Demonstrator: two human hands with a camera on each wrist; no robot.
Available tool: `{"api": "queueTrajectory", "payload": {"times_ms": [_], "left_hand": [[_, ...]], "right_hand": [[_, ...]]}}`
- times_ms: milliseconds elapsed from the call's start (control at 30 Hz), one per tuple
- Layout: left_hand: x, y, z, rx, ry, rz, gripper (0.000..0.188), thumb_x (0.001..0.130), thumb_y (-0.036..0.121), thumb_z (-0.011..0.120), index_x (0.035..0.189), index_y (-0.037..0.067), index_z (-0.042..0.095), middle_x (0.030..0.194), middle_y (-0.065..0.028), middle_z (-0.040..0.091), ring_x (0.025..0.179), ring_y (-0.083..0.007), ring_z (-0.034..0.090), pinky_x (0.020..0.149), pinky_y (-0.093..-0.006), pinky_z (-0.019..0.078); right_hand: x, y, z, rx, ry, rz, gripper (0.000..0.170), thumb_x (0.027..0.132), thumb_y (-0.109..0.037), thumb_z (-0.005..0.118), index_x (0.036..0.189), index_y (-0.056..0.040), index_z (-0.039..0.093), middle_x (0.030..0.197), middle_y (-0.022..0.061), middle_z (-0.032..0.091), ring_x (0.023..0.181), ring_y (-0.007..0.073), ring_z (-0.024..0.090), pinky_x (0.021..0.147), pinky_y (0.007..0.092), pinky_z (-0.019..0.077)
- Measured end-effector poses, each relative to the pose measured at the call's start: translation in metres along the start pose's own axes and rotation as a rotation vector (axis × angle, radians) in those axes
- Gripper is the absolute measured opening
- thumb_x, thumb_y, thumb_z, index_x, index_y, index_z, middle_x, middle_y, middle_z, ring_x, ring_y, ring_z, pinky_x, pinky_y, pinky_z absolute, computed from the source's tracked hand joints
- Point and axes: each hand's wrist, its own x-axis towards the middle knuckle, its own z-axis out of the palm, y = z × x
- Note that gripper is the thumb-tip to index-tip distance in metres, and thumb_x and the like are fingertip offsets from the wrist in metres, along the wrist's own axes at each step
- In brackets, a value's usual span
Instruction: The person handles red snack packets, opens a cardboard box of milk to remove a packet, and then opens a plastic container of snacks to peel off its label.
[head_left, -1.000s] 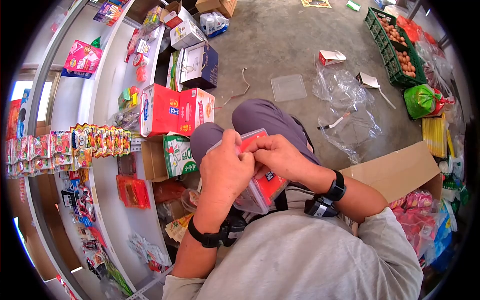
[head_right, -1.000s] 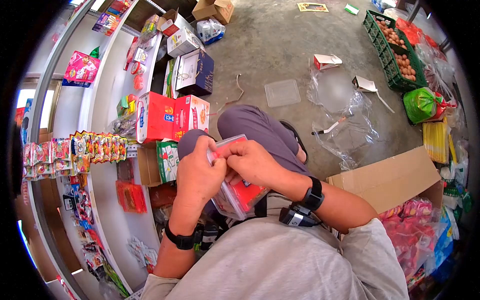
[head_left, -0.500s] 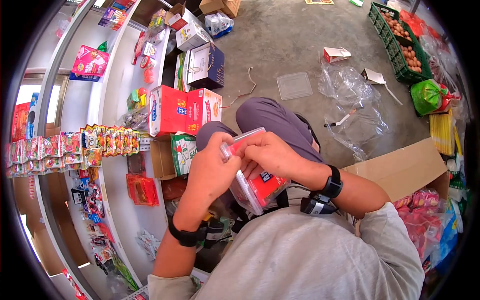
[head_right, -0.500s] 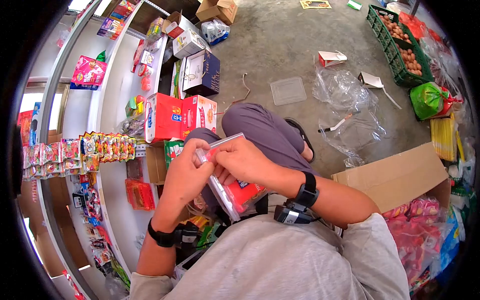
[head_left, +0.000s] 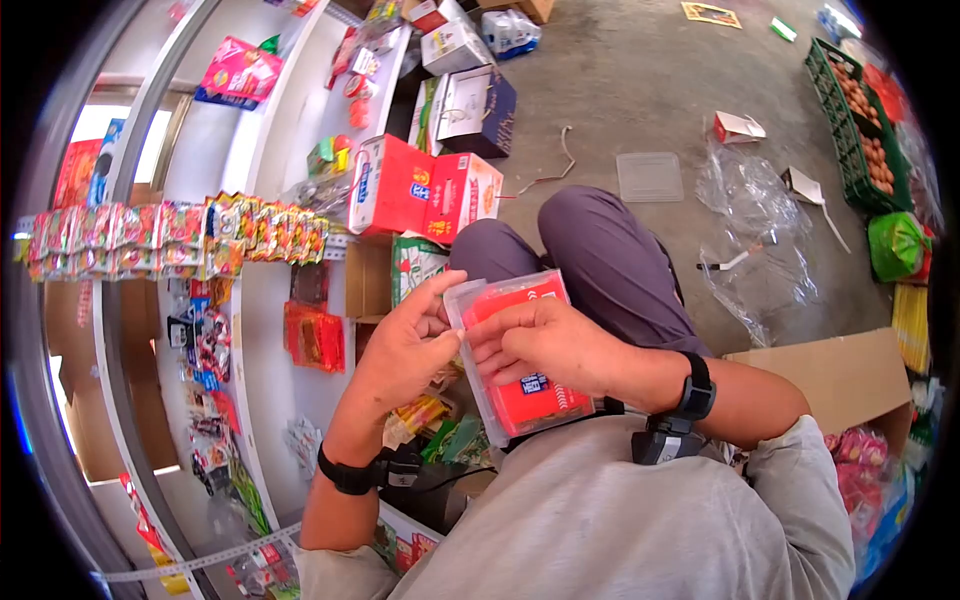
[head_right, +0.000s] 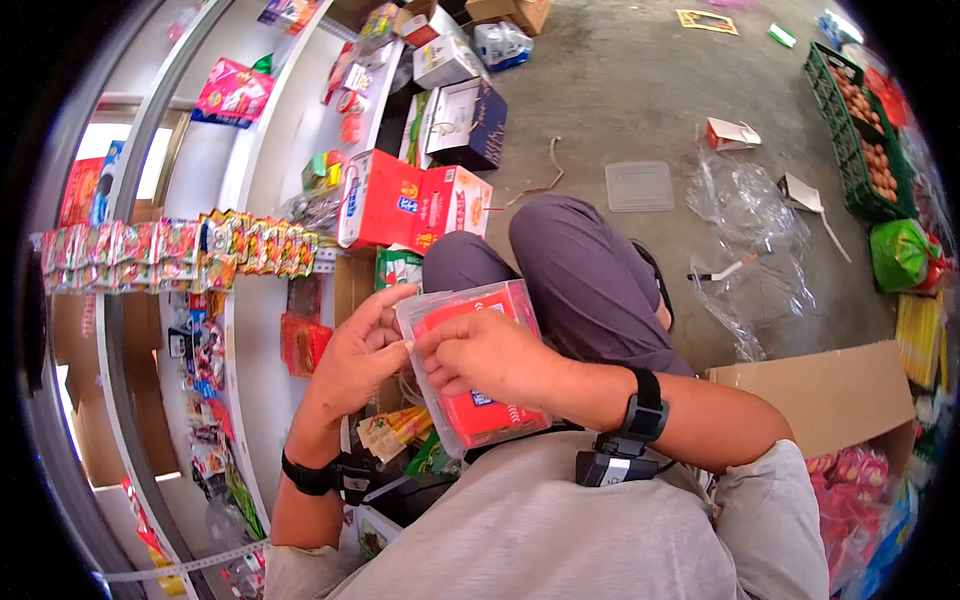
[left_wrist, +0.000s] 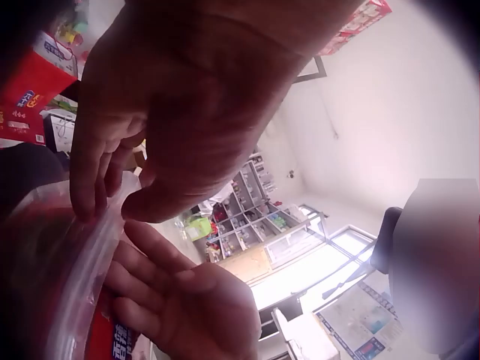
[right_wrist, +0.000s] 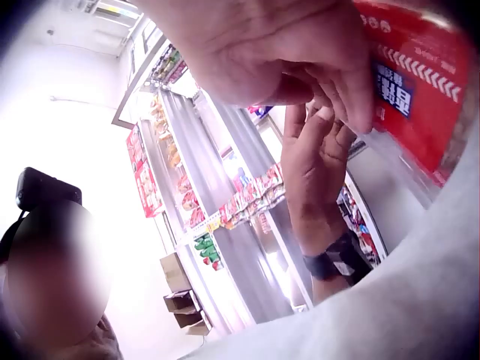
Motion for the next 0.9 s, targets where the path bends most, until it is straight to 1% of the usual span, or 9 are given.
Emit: {"api": "queueTrajectory", "payload": {"times_ms": [100, 133, 267, 333, 433, 567, 667, 733, 900], "left_hand": [[-0.007, -0.007, -0.013, -0.030, -0.004, -0.043, 0.065, 0.088, -0.007, 0.058, 0.151, 0.004, 0.046, 0.110, -0.0067, 0.063, 0.094, -0.0099, 0.064, 0.078, -0.0250, 0.0524], [-0.007, -0.012, -0.016, -0.025, -0.013, -0.053, 0.065, 0.088, -0.009, 0.057, 0.150, 0.004, 0.046, 0.113, -0.0067, 0.064, 0.096, -0.0104, 0.065, 0.082, -0.0249, 0.0522], [-0.005, -0.025, -0.013, -0.004, 0.015, -0.018, 0.062, 0.085, -0.013, 0.053, 0.144, 0.002, 0.050, 0.114, -0.0062, 0.065, 0.100, -0.0115, 0.065, 0.085, -0.0257, 0.0524], [-0.005, -0.024, -0.009, 0.119, 0.054, -0.006, 0.060, 0.084, -0.013, 0.051, 0.142, 0.002, 0.050, 0.113, -0.0060, 0.065, 0.100, -0.0116, 0.066, 0.085, -0.0262, 0.0527], [-0.005, -0.030, -0.012, 0.116, 0.074, -0.020, 0.062, 0.084, -0.014, 0.048, 0.144, 0.002, 0.049, 0.113, -0.0058, 0.065, 0.101, -0.0113, 0.065, 0.085, -0.0266, 0.0527], [-0.010, -0.023, -0.017, 0.019, 0.024, -0.062, 0.071, 0.084, -0.014, 0.045, 0.152, 0.004, 0.044, 0.115, -0.0060, 0.064, 0.100, -0.0122, 0.065, 0.085, -0.0276, 0.0534], [-0.016, -0.024, -0.024, -0.241, -0.066, -0.033, 0.070, 0.087, -0.010, 0.052, 0.154, 0.006, 0.043, 0.112, -0.0079, 0.064, 0.095, -0.0124, 0.065, 0.085, -0.0286, 0.0549], [-0.015, -0.024, -0.023, -0.206, -0.067, -0.019, 0.070, 0.088, -0.009, 0.054, 0.156, 0.006, 0.041, 0.115, -0.0093, 0.064, 0.098, -0.0139, 0.066, 0.087, -0.0307, 0.0557], [-0.011, -0.026, -0.023, -0.169, -0.092, -0.023, 0.067, 0.094, -0.002, 0.063, 0.157, 0.008, 0.039, 0.119, -0.0072, 0.062, 0.103, -0.0135, 0.065, 0.088, -0.0306, 0.0551]], "right_hand": [[0.006, 0.006, 0.015, -0.020, -0.045, -0.032, 0.039, 0.101, -0.004, 0.044, 0.135, 0.0054, 0.061, 0.124, 0.0164, 0.067, 0.114, 0.0223, 0.068, 0.100, 0.0371, 0.0575], [0.009, 0.013, 0.019, -0.015, -0.021, -0.093, 0.034, 0.099, -0.010, 0.050, 0.126, 0.0067, 0.062, 0.108, 0.0131, 0.069, 0.101, 0.0194, 0.068, 0.092, 0.0355, 0.0585], [0.016, 0.024, 0.025, -0.105, -0.001, -0.158, 0.029, 0.098, -0.011, 0.053, 0.121, 0.0054, 0.061, 0.105, 0.0117, 0.069, 0.098, 0.0188, 0.068, 0.088, 0.0343, 0.0572], [0.015, 0.023, 0.030, -0.130, 0.031, -0.187, 0.028, 0.098, -0.011, 0.054, 0.120, 0.0044, 0.060, 0.103, 0.0109, 0.069, 0.096, 0.0186, 0.068, 0.086, 0.0339, 0.0565], [0.016, 0.021, 0.034, -0.121, -0.018, -0.085, 0.032, 0.098, -0.001, 0.046, 0.130, 0.0012, 0.050, 0.123, 0.0161, 0.065, 0.119, 0.0251, 0.065, 0.102, 0.0401, 0.0552], [0.012, 0.013, 0.032, -0.104, 0.004, -0.064, 0.025, 0.100, -0.004, 0.049, 0.125, -0.0002, 0.050, 0.122, 0.0174, 0.065, 0.117, 0.0269, 0.067, 0.101, 0.0414, 0.0557], [0.009, 0.011, 0.026, -0.020, 0.036, -0.048, 0.021, 0.101, -0.007, 0.052, 0.121, 0.0000, 0.052, 0.118, 0.0173, 0.066, 0.112, 0.0258, 0.069, 0.097, 0.0401, 0.0574], [0.008, 0.008, 0.023, 0.012, 0.051, -0.070, 0.020, 0.098, -0.009, 0.055, 0.116, 0.0012, 0.056, 0.110, 0.0155, 0.068, 0.104, 0.0223, 0.071, 0.090, 0.0365, 0.0598], [0.008, 0.007, 0.021, 0.001, 0.040, -0.057, 0.020, 0.099, -0.009, 0.055, 0.116, 0.0013, 0.056, 0.110, 0.0147, 0.068, 0.103, 0.0218, 0.071, 0.090, 0.0360, 0.0598]]}}
